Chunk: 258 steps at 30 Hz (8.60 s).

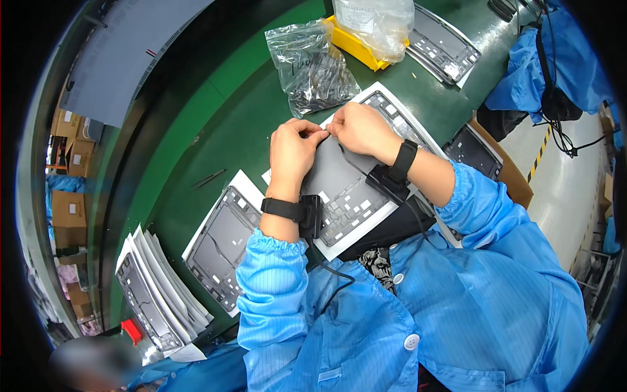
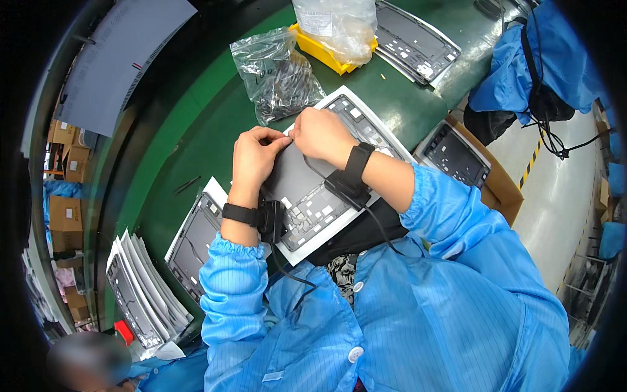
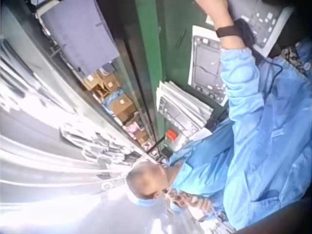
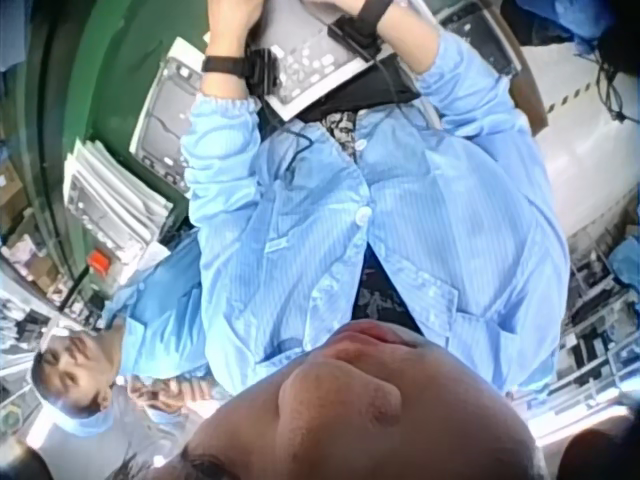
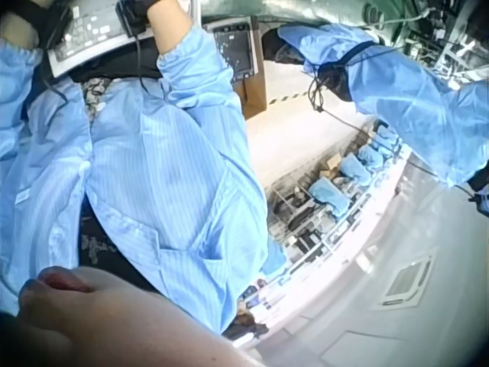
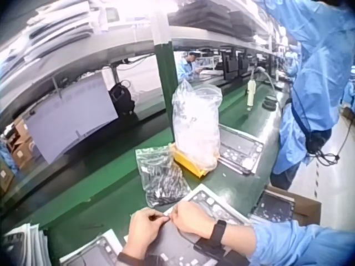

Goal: Assembling internal frames and electronic components of tablet devices on an assembly line.

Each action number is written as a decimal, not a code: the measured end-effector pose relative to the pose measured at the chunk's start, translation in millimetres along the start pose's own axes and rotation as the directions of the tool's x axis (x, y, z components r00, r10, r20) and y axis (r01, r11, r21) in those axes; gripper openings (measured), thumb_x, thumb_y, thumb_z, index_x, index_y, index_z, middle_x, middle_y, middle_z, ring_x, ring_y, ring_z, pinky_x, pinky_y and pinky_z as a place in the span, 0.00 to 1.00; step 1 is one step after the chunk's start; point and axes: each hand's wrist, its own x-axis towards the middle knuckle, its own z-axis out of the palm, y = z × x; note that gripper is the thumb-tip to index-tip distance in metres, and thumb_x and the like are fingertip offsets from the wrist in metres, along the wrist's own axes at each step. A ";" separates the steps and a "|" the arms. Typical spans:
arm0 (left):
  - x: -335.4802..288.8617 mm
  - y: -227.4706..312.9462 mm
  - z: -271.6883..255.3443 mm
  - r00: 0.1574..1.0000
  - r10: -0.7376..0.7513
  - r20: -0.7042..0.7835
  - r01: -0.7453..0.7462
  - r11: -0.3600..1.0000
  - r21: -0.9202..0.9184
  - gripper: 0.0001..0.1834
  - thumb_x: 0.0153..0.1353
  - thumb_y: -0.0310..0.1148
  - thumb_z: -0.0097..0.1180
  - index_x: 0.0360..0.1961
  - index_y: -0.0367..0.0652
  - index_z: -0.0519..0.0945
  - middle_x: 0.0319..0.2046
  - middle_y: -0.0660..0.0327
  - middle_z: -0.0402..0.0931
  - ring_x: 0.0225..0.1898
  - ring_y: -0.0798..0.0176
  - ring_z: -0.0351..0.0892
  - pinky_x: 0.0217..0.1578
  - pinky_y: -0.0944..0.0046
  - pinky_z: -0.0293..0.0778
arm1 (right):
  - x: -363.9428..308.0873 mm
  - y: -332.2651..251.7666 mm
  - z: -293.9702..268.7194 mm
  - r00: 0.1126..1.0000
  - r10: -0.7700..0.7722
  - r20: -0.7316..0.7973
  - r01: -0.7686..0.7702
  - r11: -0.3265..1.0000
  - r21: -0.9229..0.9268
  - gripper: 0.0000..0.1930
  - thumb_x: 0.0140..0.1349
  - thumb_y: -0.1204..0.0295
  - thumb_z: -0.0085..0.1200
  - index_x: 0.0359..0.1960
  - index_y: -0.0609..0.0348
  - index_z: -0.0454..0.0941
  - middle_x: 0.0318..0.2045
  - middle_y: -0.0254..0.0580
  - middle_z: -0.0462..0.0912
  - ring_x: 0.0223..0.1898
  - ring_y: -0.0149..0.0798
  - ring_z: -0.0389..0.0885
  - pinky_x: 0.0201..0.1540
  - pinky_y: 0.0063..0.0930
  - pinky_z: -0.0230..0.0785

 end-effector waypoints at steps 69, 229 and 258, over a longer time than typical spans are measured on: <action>19.5 8.8 -4.0 0.928 0.237 0.289 -0.356 0.797 0.489 0.06 0.57 0.25 0.56 0.33 0.32 0.80 0.32 0.44 0.80 0.39 0.40 0.79 0.41 0.50 0.75 | 30.2 9.7 -24.3 0.819 -0.521 0.240 0.567 0.800 -0.197 0.08 0.61 0.68 0.57 0.35 0.59 0.81 0.30 0.48 0.84 0.35 0.52 0.83 0.39 0.43 0.73; -204.3 0.1 10.5 0.778 -0.448 0.440 0.622 0.448 -0.642 0.16 0.70 0.36 0.52 0.48 0.31 0.73 0.37 0.59 0.80 0.38 0.71 0.79 0.39 0.68 0.77 | -136.6 150.2 -49.3 0.975 0.219 -0.034 -0.080 0.492 0.867 0.12 0.69 0.68 0.53 0.45 0.66 0.75 0.37 0.36 0.81 0.39 0.25 0.79 0.44 0.20 0.70; -281.9 -24.3 -166.2 0.758 -0.531 -0.379 -0.002 0.579 -0.815 0.17 0.69 0.27 0.48 0.57 0.31 0.71 0.46 0.61 0.77 0.47 0.72 0.73 0.50 0.70 0.68 | -83.0 -38.6 12.8 0.795 -0.405 0.451 -0.144 0.596 0.790 0.30 0.63 0.68 0.57 0.64 0.68 0.63 0.52 0.42 0.77 0.52 0.31 0.76 0.56 0.27 0.68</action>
